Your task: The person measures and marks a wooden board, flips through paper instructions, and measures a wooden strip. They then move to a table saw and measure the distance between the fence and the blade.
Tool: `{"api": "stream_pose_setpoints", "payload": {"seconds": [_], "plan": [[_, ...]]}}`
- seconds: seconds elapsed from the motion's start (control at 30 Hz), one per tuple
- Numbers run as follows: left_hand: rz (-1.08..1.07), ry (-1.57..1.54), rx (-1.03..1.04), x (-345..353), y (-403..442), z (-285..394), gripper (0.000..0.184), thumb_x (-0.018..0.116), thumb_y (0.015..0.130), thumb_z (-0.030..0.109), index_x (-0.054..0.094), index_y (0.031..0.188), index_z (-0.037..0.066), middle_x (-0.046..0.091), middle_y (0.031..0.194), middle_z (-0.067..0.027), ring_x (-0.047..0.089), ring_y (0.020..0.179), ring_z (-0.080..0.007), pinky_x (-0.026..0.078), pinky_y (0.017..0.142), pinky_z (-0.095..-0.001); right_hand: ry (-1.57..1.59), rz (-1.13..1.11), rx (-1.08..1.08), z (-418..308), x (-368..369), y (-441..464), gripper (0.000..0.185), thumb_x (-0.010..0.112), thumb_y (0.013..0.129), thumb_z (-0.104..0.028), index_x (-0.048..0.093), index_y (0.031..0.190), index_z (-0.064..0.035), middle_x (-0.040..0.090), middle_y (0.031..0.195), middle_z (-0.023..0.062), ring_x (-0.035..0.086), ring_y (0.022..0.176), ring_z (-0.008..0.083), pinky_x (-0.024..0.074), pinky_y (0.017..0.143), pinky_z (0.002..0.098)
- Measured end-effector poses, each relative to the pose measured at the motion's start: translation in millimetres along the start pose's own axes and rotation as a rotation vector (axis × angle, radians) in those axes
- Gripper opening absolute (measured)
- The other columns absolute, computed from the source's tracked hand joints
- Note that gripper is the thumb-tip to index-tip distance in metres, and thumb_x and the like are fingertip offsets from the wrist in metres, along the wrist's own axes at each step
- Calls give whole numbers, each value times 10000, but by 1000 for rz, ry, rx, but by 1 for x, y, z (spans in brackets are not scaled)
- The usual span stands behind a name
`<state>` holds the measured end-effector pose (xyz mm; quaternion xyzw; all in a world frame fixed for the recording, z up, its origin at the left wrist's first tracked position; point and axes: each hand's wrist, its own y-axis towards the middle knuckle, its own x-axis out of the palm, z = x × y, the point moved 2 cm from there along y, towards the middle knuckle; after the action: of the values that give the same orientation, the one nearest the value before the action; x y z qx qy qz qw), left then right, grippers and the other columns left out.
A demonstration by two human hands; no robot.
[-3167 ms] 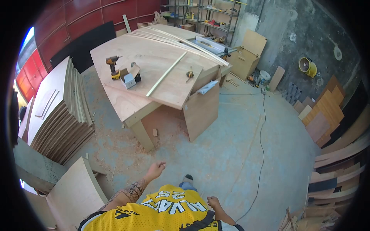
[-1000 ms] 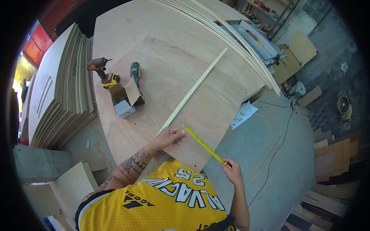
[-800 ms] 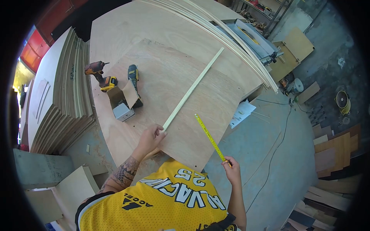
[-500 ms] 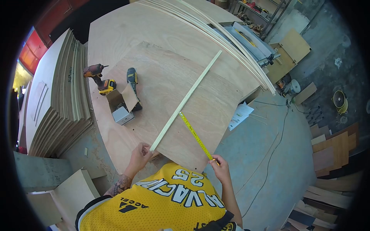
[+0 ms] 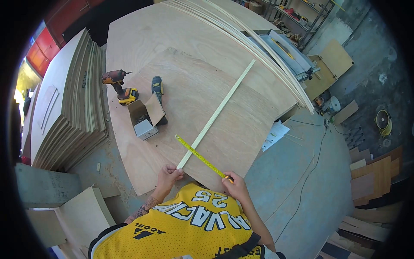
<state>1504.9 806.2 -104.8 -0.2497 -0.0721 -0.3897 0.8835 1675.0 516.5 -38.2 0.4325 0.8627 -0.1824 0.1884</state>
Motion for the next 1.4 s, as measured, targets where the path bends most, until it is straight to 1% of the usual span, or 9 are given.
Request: {"api": "stream_pose_setpoints", "payload": {"seconds": [0.17, 0.33, 0.67, 0.87, 0.93, 1.03, 1.13, 1.33, 1.4], "plan": [[-2, -24, -16, -2, 4, -4, 324, 853, 989, 99, 573, 1103, -17, 768, 996, -142, 770, 844, -176, 667, 763, -274, -68, 92, -23, 7, 7, 11, 346, 762, 968, -260, 776, 1209, -12, 775, 936, 96, 699, 815, 154, 545, 748, 321], [-30, -4, -61, -5, 10, -5, 287, 849, 995, 99, 621, 1098, -42, 773, 986, -138, 775, 848, -176, 670, 761, -269, 16, 154, 100, 16, 7, 19, 314, 748, 967, -264, 802, 1143, -10, 760, 835, 66, 688, 747, 146, 524, 690, 322], [-81, -10, -118, -8, 13, 5, 272, 840, 998, 79, 623, 1097, -53, 782, 984, -149, 780, 844, -177, 670, 756, -259, 63, 200, 74, 18, 11, 15, 306, 747, 969, -264, 806, 1138, -15, 742, 810, 45, 668, 726, 131, 514, 673, 316], [-69, 137, -55, -2, 7, 16, 266, 820, 988, 50, 615, 1118, -61, 780, 978, -139, 768, 831, -157, 652, 741, -254, 59, 210, 65, 16, 9, 13, 299, 749, 968, -250, 802, 1132, -6, 753, 830, 43, 671, 740, 124, 516, 680, 309], [-42, 219, 118, 0, 7, 13, 276, 798, 987, 40, 643, 1187, -69, 783, 974, -111, 751, 829, -132, 627, 739, -260, 129, 210, 50, 22, 10, 16, 303, 749, 966, -245, 801, 1131, 4, 761, 842, 52, 685, 757, 130, 524, 694, 307], [-106, 377, 137, 2, 3, 13, 302, 779, 995, 40, 678, 1266, -47, 782, 965, -85, 734, 830, -115, 608, 749, -271, 120, 204, 67, 24, 9, 18, 301, 745, 967, -235, 803, 1136, 7, 766, 849, 58, 697, 776, 132, 532, 712, 303], [-125, 370, 141, 0, -2, 6, 306, 772, 1009, 56, 705, 1297, -25, 781, 958, -67, 723, 826, -109, 600, 759, -272, 97, 178, 75, 21, 8, 18, 253, 702, 1007, -162, 784, 1162, 21, 775, 937, 30, 678, 808, 85, 525, 725, 248], [-127, 229, 80, 2, -21, 4, 290, 752, 1022, 29, 698, 1299, -40, 777, 999, -79, 725, 851, -116, 607, 776, -260, 194, 201, 100, 30, 8, 20, 285, 735, 974, -206, 806, 1146, 9, 772, 889, 44, 691, 786, 119, 538, 719, 291], [-130, 266, 107, 8, -13, 3, 275, 764, 1021, 56, 714, 1273, -41, 783, 979, -74, 723, 844, -113, 599, 774, -265, 229, 184, 131, 23, 5, 17, 274, 728, 985, -188, 798, 1157, 14, 768, 900, 40, 677, 776, 105, 527, 705, 276]]}}
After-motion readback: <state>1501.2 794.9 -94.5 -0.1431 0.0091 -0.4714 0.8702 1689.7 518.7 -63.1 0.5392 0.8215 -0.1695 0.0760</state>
